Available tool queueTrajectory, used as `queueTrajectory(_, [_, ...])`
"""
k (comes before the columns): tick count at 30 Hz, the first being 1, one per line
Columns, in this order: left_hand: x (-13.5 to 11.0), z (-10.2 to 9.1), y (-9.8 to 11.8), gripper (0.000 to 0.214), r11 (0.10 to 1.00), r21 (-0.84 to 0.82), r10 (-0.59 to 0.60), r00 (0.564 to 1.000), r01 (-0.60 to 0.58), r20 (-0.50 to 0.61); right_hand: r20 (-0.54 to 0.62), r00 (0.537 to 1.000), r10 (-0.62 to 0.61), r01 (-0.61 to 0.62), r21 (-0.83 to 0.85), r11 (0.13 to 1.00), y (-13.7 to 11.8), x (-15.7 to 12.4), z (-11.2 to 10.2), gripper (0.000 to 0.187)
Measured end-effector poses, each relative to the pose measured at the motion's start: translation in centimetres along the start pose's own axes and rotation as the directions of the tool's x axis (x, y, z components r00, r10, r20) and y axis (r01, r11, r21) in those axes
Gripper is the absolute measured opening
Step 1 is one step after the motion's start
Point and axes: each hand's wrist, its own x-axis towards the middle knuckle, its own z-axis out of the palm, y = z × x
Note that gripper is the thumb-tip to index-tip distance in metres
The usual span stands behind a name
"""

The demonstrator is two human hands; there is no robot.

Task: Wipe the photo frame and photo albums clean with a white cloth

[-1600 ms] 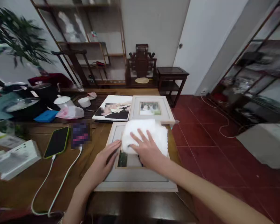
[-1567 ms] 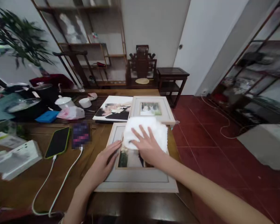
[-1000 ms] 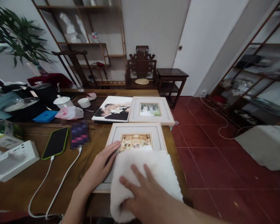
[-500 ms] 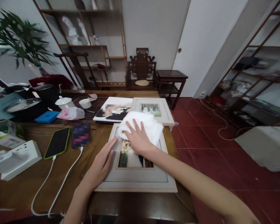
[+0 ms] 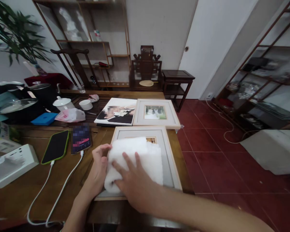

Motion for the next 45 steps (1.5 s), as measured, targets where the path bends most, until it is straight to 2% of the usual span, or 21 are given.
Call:
queueTrajectory(2, [0.1, -0.1, 0.4, 0.032, 1.000, -0.004, -0.025, 0.999, 0.025, 0.032, 0.015, 0.999, -0.030, 0.030, 0.044, 0.999, -1.1, -1.3, 0.1, 0.030])
queueTrajectory(4, [0.3, -0.2, 0.7, 0.031, 0.997, 0.069, -0.032, 0.995, 0.026, 0.092, 0.024, 1.000, -0.019, 0.017, 0.079, 0.997, -1.7, -2.5, 0.2, 0.026])
queueTrajectory(7, [0.6, -0.2, 0.9, 0.029, 0.976, 0.214, 0.006, 0.979, -0.050, 0.204, 0.035, 0.998, 0.047, -0.050, 0.102, 0.993, -1.3, -4.1, 0.5, 0.026])
queueTrajectory(10, [0.7, -0.2, 0.8, 0.029, 0.946, 0.286, 0.076, 0.964, -0.151, 0.255, 0.027, 0.984, 0.173, -0.175, 0.046, 0.984, 0.4, -5.4, 0.3, 0.035])
queueTrajectory(12, [0.7, -0.1, 0.7, 0.031, 0.930, 0.313, 0.110, 0.958, -0.193, 0.265, -0.005, 0.958, 0.285, -0.285, -0.025, 0.958, 2.2, -6.1, -0.2, 0.045])
queueTrajectory(14, [0.7, 0.0, 0.7, 0.033, 0.921, 0.328, 0.123, 0.955, -0.212, 0.270, -0.091, 0.920, 0.380, -0.388, -0.090, 0.917, 4.4, -6.6, -0.9, 0.053])
queueTrajectory(16, [0.8, 0.0, 0.8, 0.034, 0.916, 0.335, 0.129, 0.953, -0.219, 0.273, -0.193, 0.888, 0.417, -0.444, -0.131, 0.886, 6.5, -6.8, -1.3, 0.057])
queueTrajectory(18, [0.8, 0.0, 0.8, 0.034, 0.917, 0.332, 0.128, 0.951, -0.222, 0.280, -0.246, 0.886, 0.393, -0.436, -0.153, 0.887, 8.2, -6.7, -1.3, 0.060])
queueTrajectory(21, [0.9, -0.3, 0.9, 0.036, 0.931, 0.305, 0.109, 0.950, -0.201, 0.294, -0.246, 0.908, 0.338, -0.383, -0.164, 0.909, 9.4, -6.1, -0.5, 0.060])
queueTrajectory(26, [1.1, -0.5, 1.2, 0.036, 0.954, 0.254, 0.077, 0.947, -0.162, 0.313, -0.224, 0.914, 0.339, -0.371, -0.121, 0.921, 8.5, -5.6, 0.2, 0.058])
queueTrajectory(29, [1.2, -0.5, 1.3, 0.035, 0.957, 0.247, 0.074, 0.952, -0.152, 0.297, -0.130, 0.932, 0.338, -0.344, -0.032, 0.938, 6.4, -7.0, -1.1, 0.059])
queueTrajectory(32, [1.2, -0.4, 1.1, 0.034, 0.957, 0.245, 0.080, 0.952, -0.156, 0.295, -0.017, 0.957, 0.288, -0.286, 0.094, 0.954, 3.9, -9.7, -3.4, 0.060])
queueTrajectory(34, [1.2, -0.3, 1.0, 0.034, 0.956, 0.248, 0.080, 0.951, -0.158, 0.297, -0.014, 0.958, 0.286, -0.281, 0.147, 0.948, 3.1, -11.6, -5.2, 0.058])
queueTrajectory(35, [1.2, -0.3, 1.0, 0.034, 0.955, 0.251, 0.078, 0.952, -0.157, 0.297, -0.050, 0.950, 0.307, -0.298, 0.143, 0.944, 3.1, -12.3, -5.9, 0.055])
queueTrajectory(36, [1.2, -0.3, 0.9, 0.034, 0.955, 0.254, 0.074, 0.952, -0.154, 0.298, -0.123, 0.934, 0.335, -0.323, 0.105, 0.940, 3.4, -12.8, -6.4, 0.052])
queueTrajectory(38, [1.2, -0.3, 1.0, 0.035, 0.954, 0.259, 0.068, 0.952, -0.149, 0.297, -0.339, 0.870, 0.359, -0.397, -0.049, 0.916, 4.8, -13.0, -6.8, 0.046])
queueTrajectory(40, [1.1, -0.4, 1.0, 0.035, 0.953, 0.261, 0.069, 0.951, -0.151, 0.300, -0.479, 0.824, 0.302, -0.448, -0.225, 0.865, 6.9, -12.2, -6.1, 0.044])
queueTrajectory(42, [1.1, -0.4, 1.0, 0.035, 0.952, 0.263, 0.076, 0.951, -0.160, 0.301, -0.454, 0.854, 0.255, -0.430, -0.340, 0.836, 8.9, -10.8, -4.8, 0.047])
queueTrajectory(45, [1.0, -0.4, 1.0, 0.035, 0.949, 0.265, 0.086, 0.949, -0.171, 0.303, -0.320, 0.916, 0.244, -0.359, -0.376, 0.854, 10.7, -8.4, -2.4, 0.051])
